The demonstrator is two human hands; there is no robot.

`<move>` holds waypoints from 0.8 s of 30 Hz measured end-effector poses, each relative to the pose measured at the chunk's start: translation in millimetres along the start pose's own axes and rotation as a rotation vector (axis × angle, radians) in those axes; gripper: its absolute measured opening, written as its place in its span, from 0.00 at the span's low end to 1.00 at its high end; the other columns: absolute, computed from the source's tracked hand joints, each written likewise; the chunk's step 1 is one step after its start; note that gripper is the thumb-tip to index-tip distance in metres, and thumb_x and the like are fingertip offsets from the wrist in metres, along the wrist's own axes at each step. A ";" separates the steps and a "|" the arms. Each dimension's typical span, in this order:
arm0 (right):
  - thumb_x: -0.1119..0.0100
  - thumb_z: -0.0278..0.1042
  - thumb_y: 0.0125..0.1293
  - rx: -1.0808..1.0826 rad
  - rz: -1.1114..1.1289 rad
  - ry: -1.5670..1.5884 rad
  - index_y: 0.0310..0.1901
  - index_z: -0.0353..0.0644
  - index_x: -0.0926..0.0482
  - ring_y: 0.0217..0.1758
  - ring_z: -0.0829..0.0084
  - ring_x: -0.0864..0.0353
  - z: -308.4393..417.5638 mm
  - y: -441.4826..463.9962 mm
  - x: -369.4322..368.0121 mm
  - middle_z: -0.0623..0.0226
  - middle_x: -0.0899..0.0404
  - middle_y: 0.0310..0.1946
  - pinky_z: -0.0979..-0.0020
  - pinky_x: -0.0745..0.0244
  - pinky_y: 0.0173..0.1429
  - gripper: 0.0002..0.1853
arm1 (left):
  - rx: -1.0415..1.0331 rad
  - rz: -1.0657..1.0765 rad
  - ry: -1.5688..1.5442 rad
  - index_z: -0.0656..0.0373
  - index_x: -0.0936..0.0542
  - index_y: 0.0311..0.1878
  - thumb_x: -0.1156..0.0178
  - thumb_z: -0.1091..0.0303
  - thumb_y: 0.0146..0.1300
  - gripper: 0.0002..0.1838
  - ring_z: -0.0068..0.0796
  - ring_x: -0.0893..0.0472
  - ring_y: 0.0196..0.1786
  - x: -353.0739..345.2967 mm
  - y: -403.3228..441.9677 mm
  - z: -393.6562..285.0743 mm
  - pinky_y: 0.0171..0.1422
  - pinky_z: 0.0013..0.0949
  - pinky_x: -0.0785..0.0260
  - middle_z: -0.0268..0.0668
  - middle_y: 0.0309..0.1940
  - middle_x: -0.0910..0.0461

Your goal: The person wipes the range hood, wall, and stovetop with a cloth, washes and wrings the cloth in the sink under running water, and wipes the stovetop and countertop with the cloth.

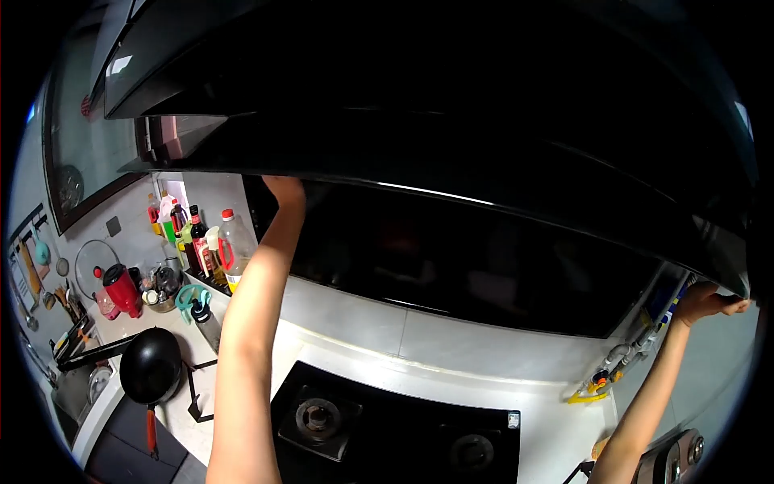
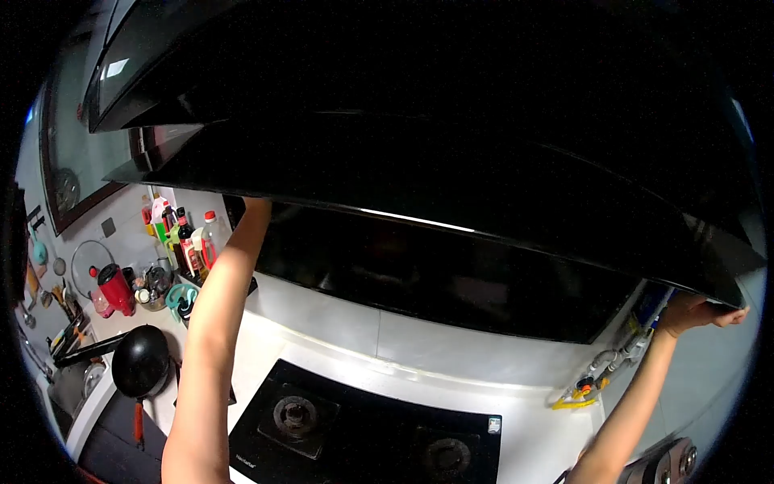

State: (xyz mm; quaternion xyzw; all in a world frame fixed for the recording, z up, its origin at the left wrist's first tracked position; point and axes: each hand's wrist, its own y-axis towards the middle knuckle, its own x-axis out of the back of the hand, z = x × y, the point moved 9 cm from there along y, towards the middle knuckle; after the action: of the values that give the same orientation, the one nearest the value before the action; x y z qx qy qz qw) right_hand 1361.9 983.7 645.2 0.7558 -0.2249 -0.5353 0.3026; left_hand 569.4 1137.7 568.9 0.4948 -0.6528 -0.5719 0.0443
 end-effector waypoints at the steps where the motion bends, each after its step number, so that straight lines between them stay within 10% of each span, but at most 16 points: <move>1: 0.53 0.35 0.67 0.021 -0.002 -0.019 0.62 0.40 0.58 0.61 0.56 0.47 6.3 3.0 -0.7 0.49 0.52 0.60 0.55 0.50 0.65 0.30 | 0.014 -0.016 0.045 0.65 0.27 0.43 0.47 0.64 0.62 0.14 0.32 0.26 0.39 -14.5 -4.4 -10.5 0.45 0.32 0.32 0.37 0.37 0.24; 14: 0.53 0.27 0.64 0.059 0.057 0.067 0.64 0.40 0.57 0.67 0.51 0.56 6.8 6.1 2.2 0.44 0.59 0.65 0.54 0.58 0.68 0.31 | -0.080 0.098 0.435 0.65 0.26 0.43 0.47 0.68 0.60 0.12 0.39 0.26 0.40 -145.7 -54.4 -122.3 0.47 0.37 0.33 0.42 0.38 0.24; 24: 0.51 0.35 0.65 0.002 0.070 0.037 0.65 0.37 0.58 0.70 0.47 0.60 6.8 5.7 4.5 0.42 0.58 0.65 0.50 0.68 0.69 0.33 | -0.286 0.575 0.375 0.64 0.26 0.43 0.48 0.71 0.58 0.11 0.44 0.26 0.40 -317.0 -256.2 -289.3 0.48 0.40 0.33 0.46 0.38 0.24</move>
State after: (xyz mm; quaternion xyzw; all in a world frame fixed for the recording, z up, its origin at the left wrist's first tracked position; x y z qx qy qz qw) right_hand 1356.8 975.2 644.6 0.7575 -0.2461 -0.5101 0.3247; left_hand 1062.9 1192.2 626.5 0.3761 -0.6594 -0.5207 0.3907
